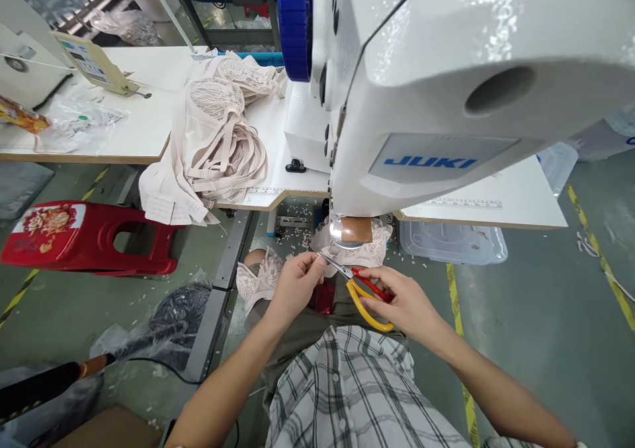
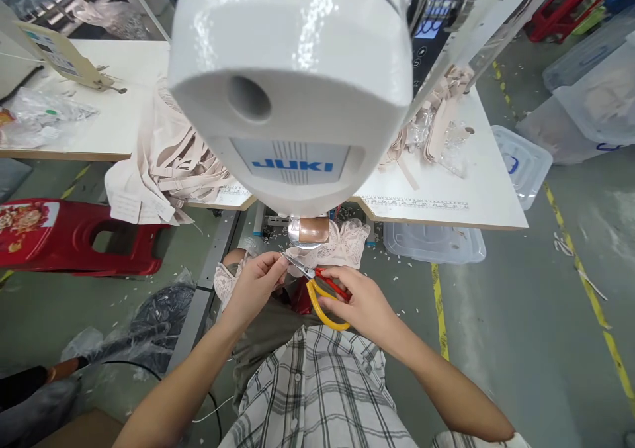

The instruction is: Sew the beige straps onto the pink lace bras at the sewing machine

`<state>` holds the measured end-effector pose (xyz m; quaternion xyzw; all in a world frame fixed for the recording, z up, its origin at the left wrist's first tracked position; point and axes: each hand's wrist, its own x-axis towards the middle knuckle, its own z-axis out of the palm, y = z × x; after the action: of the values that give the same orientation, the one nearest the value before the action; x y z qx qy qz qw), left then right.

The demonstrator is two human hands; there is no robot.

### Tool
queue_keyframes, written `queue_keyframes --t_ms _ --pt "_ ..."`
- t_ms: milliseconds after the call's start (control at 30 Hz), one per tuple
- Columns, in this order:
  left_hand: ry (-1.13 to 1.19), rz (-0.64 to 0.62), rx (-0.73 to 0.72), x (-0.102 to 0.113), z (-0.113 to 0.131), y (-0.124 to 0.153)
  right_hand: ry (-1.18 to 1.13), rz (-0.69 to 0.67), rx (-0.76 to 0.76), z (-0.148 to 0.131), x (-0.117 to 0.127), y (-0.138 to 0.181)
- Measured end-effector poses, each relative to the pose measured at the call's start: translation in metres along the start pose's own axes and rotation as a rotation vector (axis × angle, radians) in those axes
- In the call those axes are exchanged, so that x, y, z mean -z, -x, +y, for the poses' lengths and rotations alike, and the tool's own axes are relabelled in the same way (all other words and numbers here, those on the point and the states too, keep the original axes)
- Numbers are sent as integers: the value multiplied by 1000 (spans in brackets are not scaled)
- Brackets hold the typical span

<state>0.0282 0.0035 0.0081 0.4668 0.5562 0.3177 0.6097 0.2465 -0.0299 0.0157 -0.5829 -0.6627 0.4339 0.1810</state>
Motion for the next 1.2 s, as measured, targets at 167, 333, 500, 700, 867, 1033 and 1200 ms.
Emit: queue_keyframes --t_ms 167,333,500,700,867,1033,1200 --pt "149 55 12 -6 -3 -1 49 49 -33 8 9 13" --pt "340 15 52 -11 -3 -3 258 200 -130 22 60 -4" --pt "367 -126 152 -11 13 0 626 482 -44 36 114 -49" --pt "200 -497 301 -9 37 1 442 213 536 10 43 -35" --pt "-149 -424 116 -9 35 2 262 45 562 6 9 -30" --pt "-303 189 -360 -18 -15 14 -192 299 18 16 28 -35" --pt "431 -281 80 -67 -65 18 -1055 157 -378 4 7 -27"
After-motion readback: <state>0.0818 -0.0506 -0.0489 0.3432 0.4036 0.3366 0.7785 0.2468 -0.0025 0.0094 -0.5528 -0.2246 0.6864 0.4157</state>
